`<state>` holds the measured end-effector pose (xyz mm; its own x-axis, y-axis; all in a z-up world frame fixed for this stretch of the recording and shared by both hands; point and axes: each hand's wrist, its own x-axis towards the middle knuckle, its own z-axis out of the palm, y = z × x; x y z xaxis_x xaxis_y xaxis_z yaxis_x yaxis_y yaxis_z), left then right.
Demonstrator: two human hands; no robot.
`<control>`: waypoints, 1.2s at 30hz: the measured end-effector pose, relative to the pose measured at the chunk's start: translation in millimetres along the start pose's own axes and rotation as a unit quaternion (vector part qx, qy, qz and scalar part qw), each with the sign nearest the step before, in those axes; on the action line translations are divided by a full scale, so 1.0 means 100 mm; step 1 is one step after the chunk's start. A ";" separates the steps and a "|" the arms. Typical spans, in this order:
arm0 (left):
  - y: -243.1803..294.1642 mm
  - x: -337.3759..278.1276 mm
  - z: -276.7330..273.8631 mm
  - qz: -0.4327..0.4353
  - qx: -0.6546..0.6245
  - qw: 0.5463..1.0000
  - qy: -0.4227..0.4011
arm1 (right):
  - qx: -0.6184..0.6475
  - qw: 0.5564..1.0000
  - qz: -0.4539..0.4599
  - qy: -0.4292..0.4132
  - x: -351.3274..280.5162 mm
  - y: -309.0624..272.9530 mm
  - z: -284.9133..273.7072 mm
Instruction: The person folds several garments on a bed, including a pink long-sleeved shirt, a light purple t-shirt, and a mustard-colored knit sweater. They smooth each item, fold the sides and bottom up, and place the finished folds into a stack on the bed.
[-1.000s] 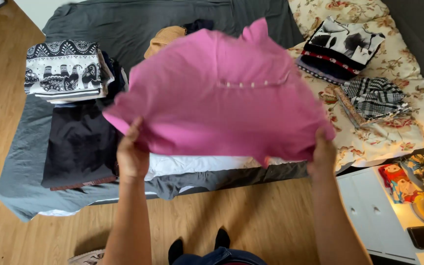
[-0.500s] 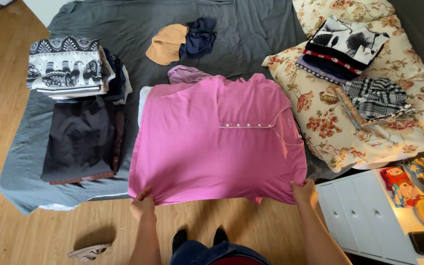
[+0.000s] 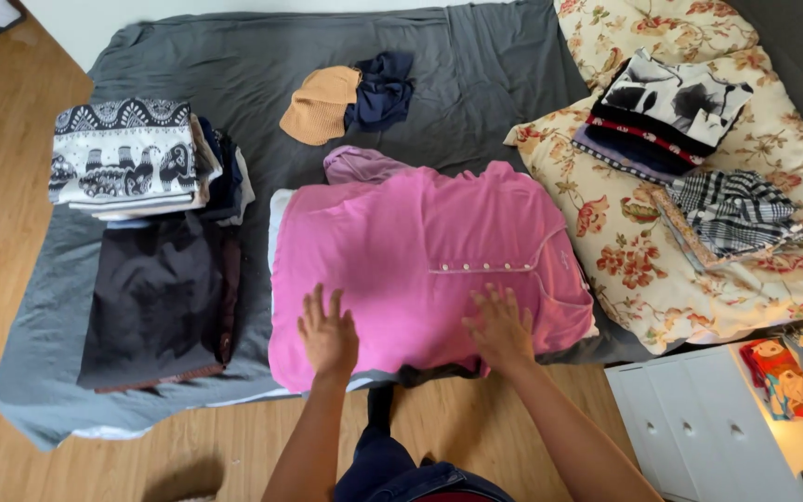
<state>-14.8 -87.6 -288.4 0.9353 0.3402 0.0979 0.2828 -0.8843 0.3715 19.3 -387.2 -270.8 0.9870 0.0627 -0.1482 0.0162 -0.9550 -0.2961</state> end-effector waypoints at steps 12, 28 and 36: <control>-0.28 1.22 0.30 0.100 0.065 0.962 -0.244 | -0.084 0.980 -0.119 -0.133 1.07 -1.15 0.25; -0.59 3.21 0.45 -0.048 0.017 0.996 -0.072 | -0.119 0.985 0.013 -0.126 2.31 -0.65 0.41; -0.18 3.80 1.21 0.138 0.056 0.976 -0.158 | -0.115 0.982 0.039 -0.142 2.84 -0.69 0.36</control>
<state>361.0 18.8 -370.0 0.9932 -0.0153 -0.1158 0.0162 -0.9638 0.2661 293.2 -293.6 -326.3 0.9023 0.0347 -0.4296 0.0114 -0.9983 -0.0568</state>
